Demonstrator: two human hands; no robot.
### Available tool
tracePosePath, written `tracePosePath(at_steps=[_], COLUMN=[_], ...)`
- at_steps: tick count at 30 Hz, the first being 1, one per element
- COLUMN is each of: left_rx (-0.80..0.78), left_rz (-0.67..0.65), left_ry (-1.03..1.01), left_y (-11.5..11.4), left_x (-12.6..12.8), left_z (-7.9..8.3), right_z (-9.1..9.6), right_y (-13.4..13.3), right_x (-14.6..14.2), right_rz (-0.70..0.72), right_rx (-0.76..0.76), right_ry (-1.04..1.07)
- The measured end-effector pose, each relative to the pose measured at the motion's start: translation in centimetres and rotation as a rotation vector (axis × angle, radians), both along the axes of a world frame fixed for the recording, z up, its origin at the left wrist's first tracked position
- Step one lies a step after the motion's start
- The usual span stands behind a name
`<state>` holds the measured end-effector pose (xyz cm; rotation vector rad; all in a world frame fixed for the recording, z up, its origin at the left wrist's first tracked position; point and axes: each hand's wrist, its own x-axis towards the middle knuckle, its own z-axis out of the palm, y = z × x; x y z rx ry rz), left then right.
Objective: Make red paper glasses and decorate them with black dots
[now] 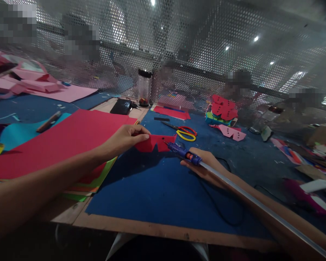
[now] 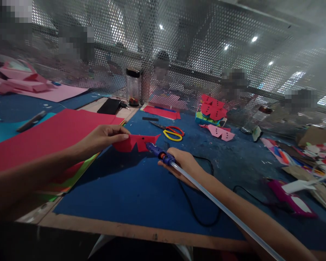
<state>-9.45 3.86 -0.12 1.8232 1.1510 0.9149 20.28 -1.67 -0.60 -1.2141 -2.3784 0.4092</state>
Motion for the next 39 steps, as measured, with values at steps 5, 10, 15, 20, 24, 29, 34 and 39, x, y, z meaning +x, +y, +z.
tracePosePath(at_steps=[5,10,15,20,24,29,34,39], left_rx=[0.003,-0.004,0.003,-0.016,-0.036,-0.022,-0.005,-0.018], left_rz=[0.01,-0.004,0.002,0.019,0.012,0.023,0.077,0.164], left_ry=[0.01,-0.007,0.013,0.006,-0.016,-0.048,-0.11,-0.197], left_y=[0.0,0.0,0.1,0.1,0.1,0.6,0.9,1.6], left_x=[0.0,-0.1,-0.1,0.0,-0.1,-0.5,-1.0,-1.6], left_z=[0.0,-0.1,-0.1,0.0,-0.1,-0.6,-0.4,-0.2], right_z=[-0.1,-0.3,-0.2,0.0,0.1,0.3,-0.4,-0.5], right_y=[0.1,0.2,0.1,-0.1,-0.3,-0.4,0.5,1.7], right_x=[0.1,0.2,0.0,0.1,0.3,0.4,1.3,2.3], right_rz=[-0.02,-0.02,-0.036,0.005,-0.002,-0.064,-0.166,-0.222], right_rx=[-0.001,-0.011,-0.012,-0.024,-0.08,-0.171,-0.259,-0.248], right_ry=[-0.022,-0.042,-0.038,0.057,0.143,0.209,0.288,0.312])
